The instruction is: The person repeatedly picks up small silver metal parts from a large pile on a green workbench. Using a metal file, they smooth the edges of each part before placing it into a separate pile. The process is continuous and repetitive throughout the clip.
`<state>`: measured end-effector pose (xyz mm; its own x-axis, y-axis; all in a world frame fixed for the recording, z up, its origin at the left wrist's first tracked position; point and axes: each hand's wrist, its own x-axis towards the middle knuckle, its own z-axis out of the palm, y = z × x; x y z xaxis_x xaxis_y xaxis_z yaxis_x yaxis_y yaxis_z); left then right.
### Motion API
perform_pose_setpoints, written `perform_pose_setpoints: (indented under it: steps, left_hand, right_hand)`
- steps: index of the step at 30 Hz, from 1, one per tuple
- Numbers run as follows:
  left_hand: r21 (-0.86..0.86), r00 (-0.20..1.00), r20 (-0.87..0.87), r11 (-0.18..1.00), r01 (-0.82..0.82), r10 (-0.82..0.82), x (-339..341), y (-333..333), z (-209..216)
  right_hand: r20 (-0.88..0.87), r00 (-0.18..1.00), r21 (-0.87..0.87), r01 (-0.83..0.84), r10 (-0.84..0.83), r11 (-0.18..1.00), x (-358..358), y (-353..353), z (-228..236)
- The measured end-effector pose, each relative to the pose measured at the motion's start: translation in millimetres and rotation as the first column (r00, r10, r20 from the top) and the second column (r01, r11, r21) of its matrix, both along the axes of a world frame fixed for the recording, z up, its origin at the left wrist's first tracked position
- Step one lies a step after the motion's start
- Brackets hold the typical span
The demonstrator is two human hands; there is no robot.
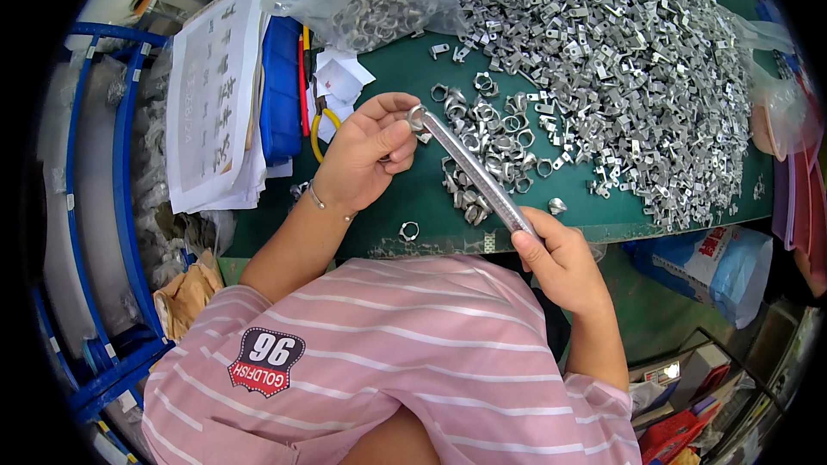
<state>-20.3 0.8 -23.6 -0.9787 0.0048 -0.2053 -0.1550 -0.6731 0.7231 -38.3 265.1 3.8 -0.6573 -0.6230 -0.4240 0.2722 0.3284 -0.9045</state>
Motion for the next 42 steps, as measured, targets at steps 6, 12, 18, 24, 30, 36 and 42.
perform_pose_setpoints:
  steps: [6,12,18,24,30,36,42]
  left_hand:
    - [-0.386,0.994,0.039,0.916,0.11,-0.103,3,6,15]
    - [-0.444,0.977,0.074,0.871,0.21,-0.198,6,5,17]
    - [-0.527,0.971,0.055,0.819,0.226,-0.232,7,8,18]
    - [-0.01,0.999,-0.025,1.0,0.028,-0.029,-5,-9,8]
    - [-0.626,0.999,-0.038,0.779,-0.034,0.013,-23,-8,15]
    - [-0.983,0.937,-0.183,0.088,-0.164,-0.299,-35,7,-8]
    - [-0.792,0.997,0.072,0.606,0.076,-0.032,-23,8,1]
  right_hand:
    - [-0.083,0.994,0.046,-0.068,0.072,0.997,-2,-9,8]
    - [-0.029,0.991,0.047,-0.126,0.127,0.991,-6,-10,11]
    - [-0.041,0.989,0.048,-0.139,0.141,0.989,-4,-8,8]
    - [0.052,0.996,0.003,-0.071,0.071,0.997,-6,11,3]
    - [0.094,0.987,-0.023,0.133,-0.13,0.991,-12,24,4]
    - [0.059,0.992,-0.015,0.113,-0.112,0.993,-14,22,8]
    - [0.093,0.989,-0.031,0.12,-0.116,0.992,-14,19,9]
